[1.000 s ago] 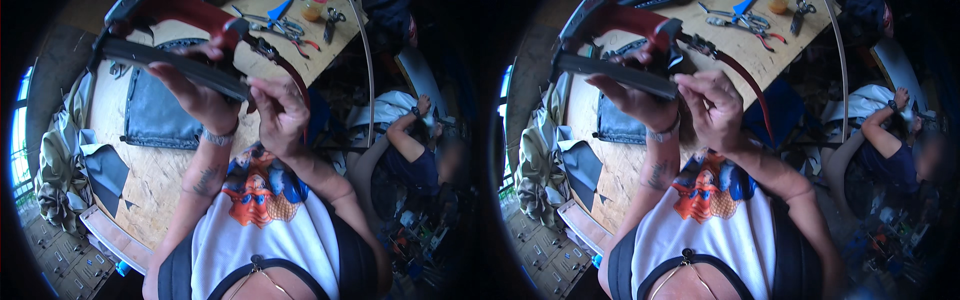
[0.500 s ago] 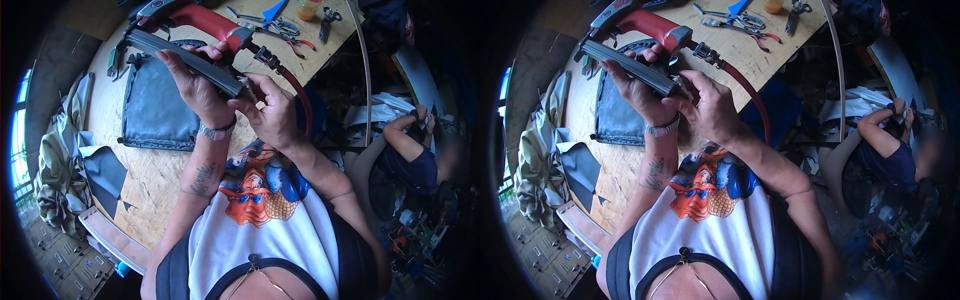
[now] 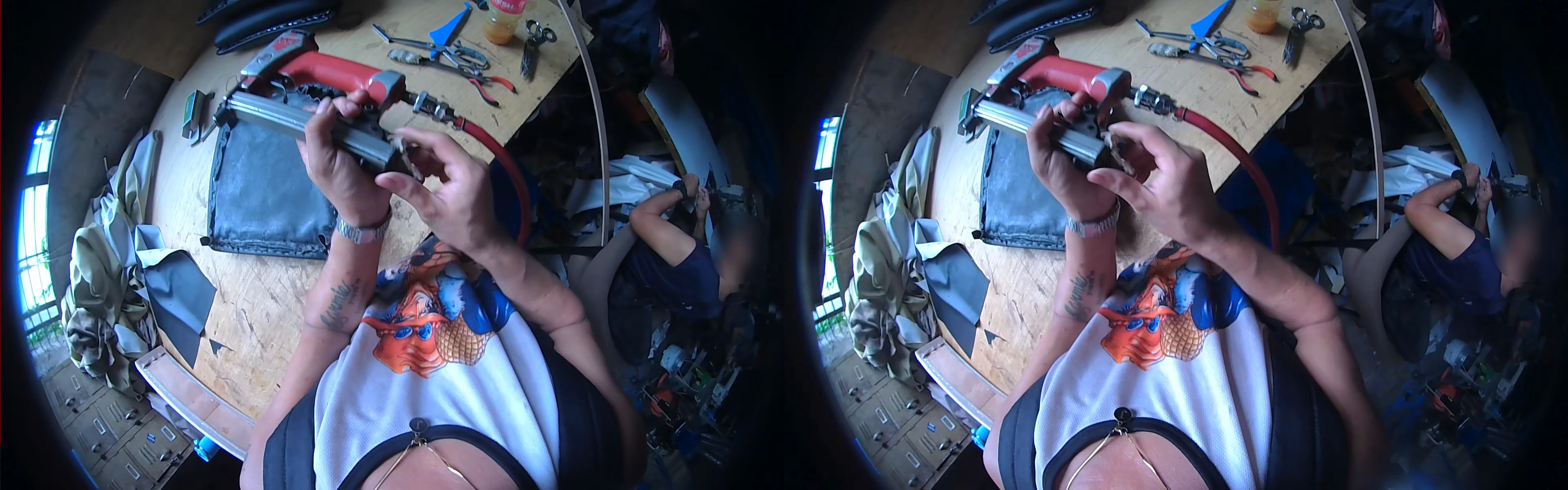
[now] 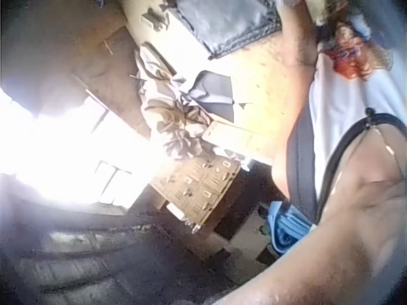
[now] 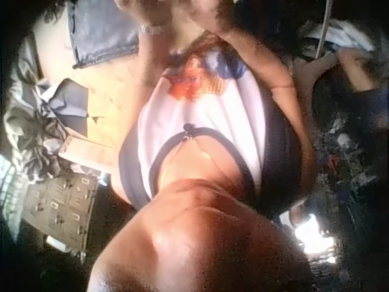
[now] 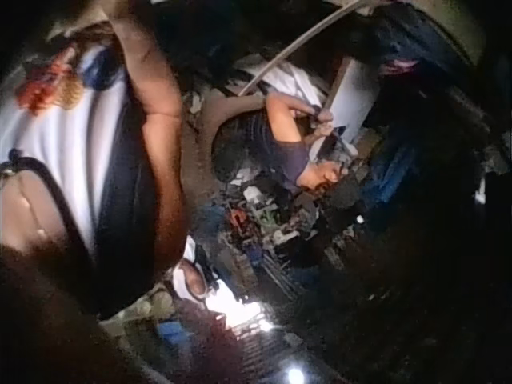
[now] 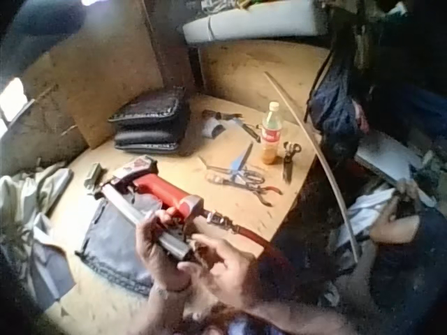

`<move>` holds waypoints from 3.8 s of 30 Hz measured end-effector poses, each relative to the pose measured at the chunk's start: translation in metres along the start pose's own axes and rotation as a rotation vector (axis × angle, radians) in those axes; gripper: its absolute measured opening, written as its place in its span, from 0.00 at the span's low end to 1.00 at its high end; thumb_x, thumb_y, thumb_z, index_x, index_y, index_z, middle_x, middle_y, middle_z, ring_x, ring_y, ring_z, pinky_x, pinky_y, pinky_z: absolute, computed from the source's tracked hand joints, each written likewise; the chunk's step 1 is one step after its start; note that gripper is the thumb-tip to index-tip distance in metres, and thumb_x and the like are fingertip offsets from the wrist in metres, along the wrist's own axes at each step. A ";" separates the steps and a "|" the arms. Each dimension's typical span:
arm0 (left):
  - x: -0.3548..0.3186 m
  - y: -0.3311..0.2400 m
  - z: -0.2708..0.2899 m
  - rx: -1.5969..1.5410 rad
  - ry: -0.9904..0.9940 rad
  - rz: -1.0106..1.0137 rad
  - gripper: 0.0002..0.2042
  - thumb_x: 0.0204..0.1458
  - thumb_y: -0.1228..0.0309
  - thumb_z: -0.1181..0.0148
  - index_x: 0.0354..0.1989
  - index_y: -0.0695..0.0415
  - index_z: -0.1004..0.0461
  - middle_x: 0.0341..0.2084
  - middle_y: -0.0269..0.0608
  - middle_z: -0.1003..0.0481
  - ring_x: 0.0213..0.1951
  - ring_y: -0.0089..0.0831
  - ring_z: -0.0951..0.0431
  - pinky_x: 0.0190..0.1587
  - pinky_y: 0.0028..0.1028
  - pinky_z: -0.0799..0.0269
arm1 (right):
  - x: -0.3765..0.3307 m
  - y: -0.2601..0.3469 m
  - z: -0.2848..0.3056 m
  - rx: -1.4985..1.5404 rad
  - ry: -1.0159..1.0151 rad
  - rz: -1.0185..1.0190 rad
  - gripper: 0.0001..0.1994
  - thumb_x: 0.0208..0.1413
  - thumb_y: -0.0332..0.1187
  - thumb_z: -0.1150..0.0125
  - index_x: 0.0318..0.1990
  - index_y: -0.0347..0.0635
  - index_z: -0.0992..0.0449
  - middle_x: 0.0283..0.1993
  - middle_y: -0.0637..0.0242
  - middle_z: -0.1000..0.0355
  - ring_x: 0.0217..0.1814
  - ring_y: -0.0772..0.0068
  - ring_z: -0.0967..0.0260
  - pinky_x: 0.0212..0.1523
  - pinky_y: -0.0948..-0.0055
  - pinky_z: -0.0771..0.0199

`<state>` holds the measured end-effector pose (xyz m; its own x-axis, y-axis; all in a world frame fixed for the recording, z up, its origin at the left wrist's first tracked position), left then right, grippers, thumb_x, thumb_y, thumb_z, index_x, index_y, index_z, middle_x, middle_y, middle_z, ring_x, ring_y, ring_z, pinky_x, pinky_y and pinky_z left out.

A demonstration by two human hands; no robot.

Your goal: Upholstering a seat cushion by stretching fabric and securing it with a pneumatic staple gun.

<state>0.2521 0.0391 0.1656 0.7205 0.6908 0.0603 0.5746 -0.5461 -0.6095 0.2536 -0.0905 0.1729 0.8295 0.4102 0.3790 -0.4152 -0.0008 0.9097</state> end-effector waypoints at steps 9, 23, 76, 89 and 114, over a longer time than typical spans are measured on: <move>-0.007 -0.004 0.000 0.001 0.003 -0.042 0.09 0.59 0.65 0.50 0.36 0.59 0.36 0.23 0.40 0.29 0.34 0.33 0.25 0.44 0.34 0.29 | -0.010 -0.006 -0.001 0.060 -0.246 0.141 0.08 0.51 0.27 0.34 0.37 0.36 0.25 0.30 0.63 0.25 0.32 0.78 0.26 0.32 0.78 0.25; 0.007 0.000 0.003 0.247 0.164 -0.265 0.10 0.61 0.72 0.56 0.46 0.62 0.32 0.43 0.45 0.31 0.46 0.41 0.26 0.52 0.37 0.28 | -0.007 0.011 -0.014 0.500 -0.243 -0.146 0.16 0.52 0.30 0.35 0.46 0.32 0.27 0.47 0.58 0.28 0.43 0.77 0.29 0.42 0.81 0.27; -0.050 -0.075 0.252 1.924 0.615 -0.201 0.11 0.50 0.58 0.42 0.34 0.50 0.27 0.30 0.36 0.33 0.39 0.35 0.34 0.46 0.33 0.43 | -0.068 -0.097 -0.019 -0.238 0.702 -0.221 0.10 0.48 0.32 0.33 0.33 0.34 0.23 0.25 0.59 0.24 0.27 0.69 0.24 0.30 0.72 0.28; -0.031 -0.013 0.204 1.814 0.998 -0.218 0.10 0.53 0.62 0.44 0.26 0.55 0.28 0.24 0.35 0.33 0.35 0.33 0.35 0.41 0.33 0.42 | -0.039 -0.098 0.009 -0.240 0.767 -0.240 0.08 0.44 0.29 0.32 0.30 0.36 0.23 0.23 0.59 0.26 0.24 0.69 0.25 0.28 0.74 0.28; -0.028 -0.032 0.211 1.693 1.047 -0.313 0.07 0.49 0.74 0.43 0.22 0.58 0.34 0.24 0.39 0.36 0.34 0.36 0.35 0.44 0.33 0.41 | -0.025 -0.097 -0.021 -0.264 1.073 -0.369 0.22 0.39 0.25 0.34 0.47 0.39 0.28 0.35 0.51 0.25 0.41 0.51 0.25 0.40 0.66 0.25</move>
<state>0.1319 0.1373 0.0169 0.9501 -0.1744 0.2584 0.2757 0.8570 -0.4353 0.2657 -0.0817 0.0714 0.2262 0.9074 -0.3543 -0.3846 0.4174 0.8234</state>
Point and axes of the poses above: each hand's wrist, its own x-axis towards the middle knuckle, its own z-axis out of the back of the hand, y = z × x, the point moved 2 cm from there along x, towards the middle knuckle
